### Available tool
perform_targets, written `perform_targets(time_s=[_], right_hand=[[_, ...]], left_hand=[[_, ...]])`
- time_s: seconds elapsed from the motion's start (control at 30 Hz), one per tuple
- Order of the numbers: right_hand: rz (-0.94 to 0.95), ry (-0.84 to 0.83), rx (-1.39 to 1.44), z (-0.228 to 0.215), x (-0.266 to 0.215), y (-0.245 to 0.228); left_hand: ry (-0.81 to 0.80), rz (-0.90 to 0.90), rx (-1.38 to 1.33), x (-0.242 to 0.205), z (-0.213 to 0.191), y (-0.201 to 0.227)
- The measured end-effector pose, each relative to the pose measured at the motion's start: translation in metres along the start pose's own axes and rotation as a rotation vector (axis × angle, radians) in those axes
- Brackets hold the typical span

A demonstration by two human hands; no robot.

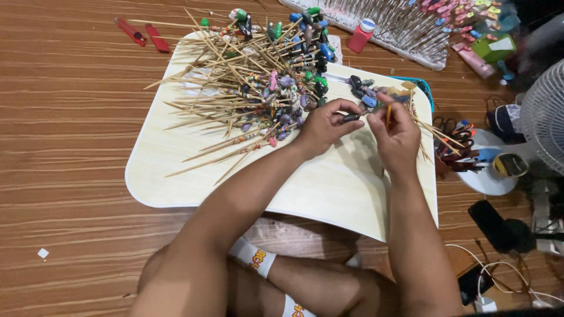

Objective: Assembling small fishing lures onto wooden sticks

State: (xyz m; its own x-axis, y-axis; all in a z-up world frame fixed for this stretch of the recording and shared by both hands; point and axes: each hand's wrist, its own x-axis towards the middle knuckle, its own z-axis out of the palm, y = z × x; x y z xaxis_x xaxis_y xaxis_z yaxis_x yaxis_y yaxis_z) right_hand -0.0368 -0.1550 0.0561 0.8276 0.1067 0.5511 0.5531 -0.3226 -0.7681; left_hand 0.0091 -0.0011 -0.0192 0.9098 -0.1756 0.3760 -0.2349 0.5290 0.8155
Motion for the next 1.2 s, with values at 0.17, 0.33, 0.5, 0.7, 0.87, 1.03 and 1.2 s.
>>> perform_targets(time_s=[0.17, 0.33, 0.5, 0.7, 0.87, 1.03, 1.2], right_hand=[[-0.139, 0.003, -0.114, 0.001, 0.004, 0.016], [-0.056, 0.0, -0.02, -0.007, 0.007, 0.015], [0.288, 0.135, 0.178, 0.008, 0.003, 0.006], [-0.219, 0.143, -0.176, 0.01, 0.004, 0.007], [-0.263, 0.127, -0.207, 0.009, 0.009, 0.004], [-0.242, 0.138, -0.158, 0.006, 0.009, 0.015], [-0.269, 0.115, -0.152, 0.008, 0.01, 0.012]], left_hand=[[-0.013, 0.049, 0.061, 0.001, 0.001, 0.008], [-0.094, -0.061, -0.125, 0.001, 0.005, 0.015], [-0.027, 0.02, -0.097, 0.006, 0.0, 0.006], [0.039, 0.052, -0.109, 0.005, 0.006, 0.016], [0.031, 0.034, -0.07, 0.005, 0.004, 0.007], [0.039, 0.051, -0.064, 0.006, 0.003, 0.003], [0.035, 0.061, -0.05, 0.006, 0.003, 0.006]])
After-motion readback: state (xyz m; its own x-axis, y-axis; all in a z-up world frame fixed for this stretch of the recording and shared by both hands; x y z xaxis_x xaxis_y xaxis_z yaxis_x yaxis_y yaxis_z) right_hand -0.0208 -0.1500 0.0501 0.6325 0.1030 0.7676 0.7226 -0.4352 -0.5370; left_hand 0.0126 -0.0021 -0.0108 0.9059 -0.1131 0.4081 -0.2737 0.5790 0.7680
